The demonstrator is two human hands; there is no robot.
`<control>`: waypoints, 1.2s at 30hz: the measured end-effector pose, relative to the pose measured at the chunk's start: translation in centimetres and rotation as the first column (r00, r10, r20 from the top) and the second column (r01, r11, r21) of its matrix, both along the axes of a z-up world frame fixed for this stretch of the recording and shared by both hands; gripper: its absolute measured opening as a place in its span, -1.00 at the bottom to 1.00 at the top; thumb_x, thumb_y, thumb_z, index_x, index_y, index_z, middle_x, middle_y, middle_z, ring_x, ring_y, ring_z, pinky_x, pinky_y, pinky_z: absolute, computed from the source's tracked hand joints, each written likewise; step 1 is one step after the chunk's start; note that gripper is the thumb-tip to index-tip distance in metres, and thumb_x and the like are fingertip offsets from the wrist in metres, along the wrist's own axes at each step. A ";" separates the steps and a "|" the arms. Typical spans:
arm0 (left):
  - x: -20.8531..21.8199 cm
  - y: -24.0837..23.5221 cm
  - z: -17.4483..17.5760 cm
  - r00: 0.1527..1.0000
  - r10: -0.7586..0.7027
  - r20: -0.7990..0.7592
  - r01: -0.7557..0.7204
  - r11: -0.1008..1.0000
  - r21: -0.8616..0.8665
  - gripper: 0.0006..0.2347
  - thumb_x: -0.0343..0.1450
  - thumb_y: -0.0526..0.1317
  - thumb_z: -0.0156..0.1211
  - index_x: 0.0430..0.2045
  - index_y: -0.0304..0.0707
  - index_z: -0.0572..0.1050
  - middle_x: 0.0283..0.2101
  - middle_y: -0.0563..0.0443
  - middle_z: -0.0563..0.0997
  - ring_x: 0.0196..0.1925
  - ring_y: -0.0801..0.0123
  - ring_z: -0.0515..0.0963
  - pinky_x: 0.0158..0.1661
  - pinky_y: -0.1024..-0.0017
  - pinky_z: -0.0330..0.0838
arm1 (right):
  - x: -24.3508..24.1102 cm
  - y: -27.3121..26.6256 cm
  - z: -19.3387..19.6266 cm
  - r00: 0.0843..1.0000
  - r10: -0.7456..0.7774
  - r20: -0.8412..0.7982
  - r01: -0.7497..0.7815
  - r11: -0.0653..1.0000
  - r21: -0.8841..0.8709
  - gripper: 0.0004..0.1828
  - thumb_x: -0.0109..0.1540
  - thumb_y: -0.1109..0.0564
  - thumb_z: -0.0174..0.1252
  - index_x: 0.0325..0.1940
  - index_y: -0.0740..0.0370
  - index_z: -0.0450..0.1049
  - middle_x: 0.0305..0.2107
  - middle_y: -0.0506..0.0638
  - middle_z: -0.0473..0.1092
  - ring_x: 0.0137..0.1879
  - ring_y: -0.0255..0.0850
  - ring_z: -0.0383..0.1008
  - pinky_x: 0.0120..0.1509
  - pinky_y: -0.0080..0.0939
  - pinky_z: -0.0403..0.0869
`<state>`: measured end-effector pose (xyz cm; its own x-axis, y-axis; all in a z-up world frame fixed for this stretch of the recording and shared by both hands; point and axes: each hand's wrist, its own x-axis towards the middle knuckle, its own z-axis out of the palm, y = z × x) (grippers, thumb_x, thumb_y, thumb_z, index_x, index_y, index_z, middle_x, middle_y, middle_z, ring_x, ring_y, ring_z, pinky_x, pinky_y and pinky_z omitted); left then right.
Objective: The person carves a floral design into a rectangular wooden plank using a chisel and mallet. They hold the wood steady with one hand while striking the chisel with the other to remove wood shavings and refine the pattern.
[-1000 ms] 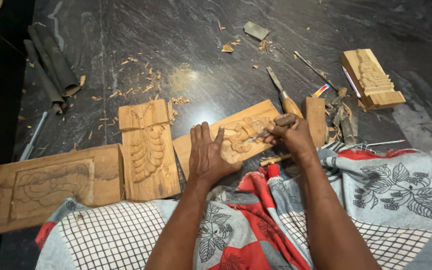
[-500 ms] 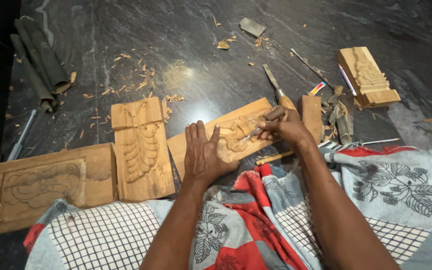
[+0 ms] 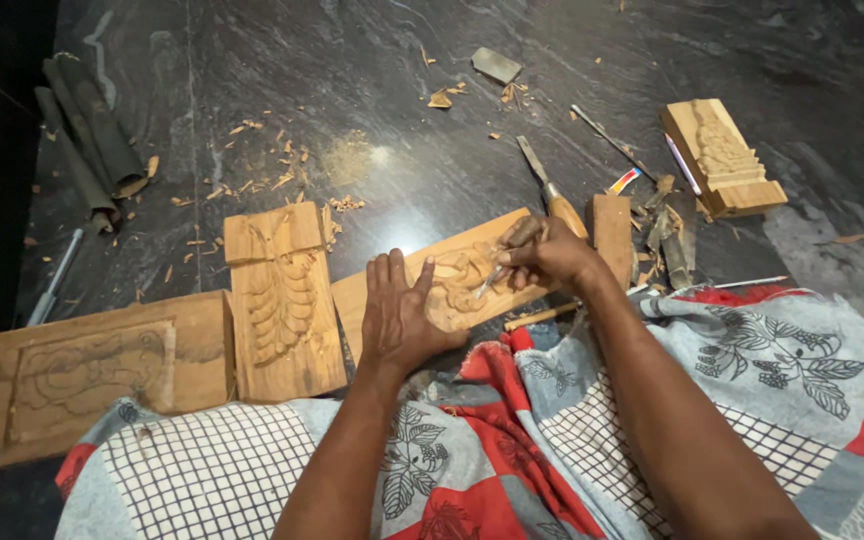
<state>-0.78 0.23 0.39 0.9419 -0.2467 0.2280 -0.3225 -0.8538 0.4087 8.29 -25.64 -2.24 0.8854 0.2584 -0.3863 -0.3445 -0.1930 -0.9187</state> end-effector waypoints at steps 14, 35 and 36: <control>0.4 0.4 -0.3 0.999 -0.032 0.023 0.032 0.999 0.004 -0.09 -0.12 0.18 0.56 0.09 -0.42 0.49 0.12 -0.55 0.32 0.25 -0.32 0.22 0.36 -0.12 -0.09 | -1.3 -0.9 -0.9 0.981 -0.183 0.061 0.172 0.973 0.154 -0.76 0.17 0.30 0.30 -0.13 0.34 0.44 -0.47 0.21 0.57 -0.47 -0.22 0.58 -0.50 -0.39 0.42; 0.5 0.2 -1.0 0.998 -0.016 0.064 0.017 1.000 -0.026 -0.07 -0.11 0.17 0.53 0.11 -0.48 0.47 0.17 -0.67 0.30 0.29 -0.43 0.21 0.36 -0.13 -0.09 | -4.5 2.4 2.2 0.938 -0.338 0.073 0.334 0.941 0.055 -0.90 0.17 0.39 0.23 -0.29 0.46 0.42 -0.50 0.25 0.56 -0.50 -0.13 0.58 -0.49 -0.26 0.50; 0.7 0.1 -1.0 0.997 -0.022 0.077 0.024 0.999 -0.025 -0.07 -0.12 0.17 0.54 0.11 -0.47 0.47 0.18 -0.68 0.30 0.29 -0.44 0.21 0.36 -0.12 -0.09 | -5.3 2.7 2.1 0.913 -0.397 0.096 0.392 0.917 0.074 -0.93 0.17 0.41 0.22 -0.33 0.52 0.45 -0.49 0.26 0.57 -0.50 -0.13 0.58 -0.47 -0.26 0.52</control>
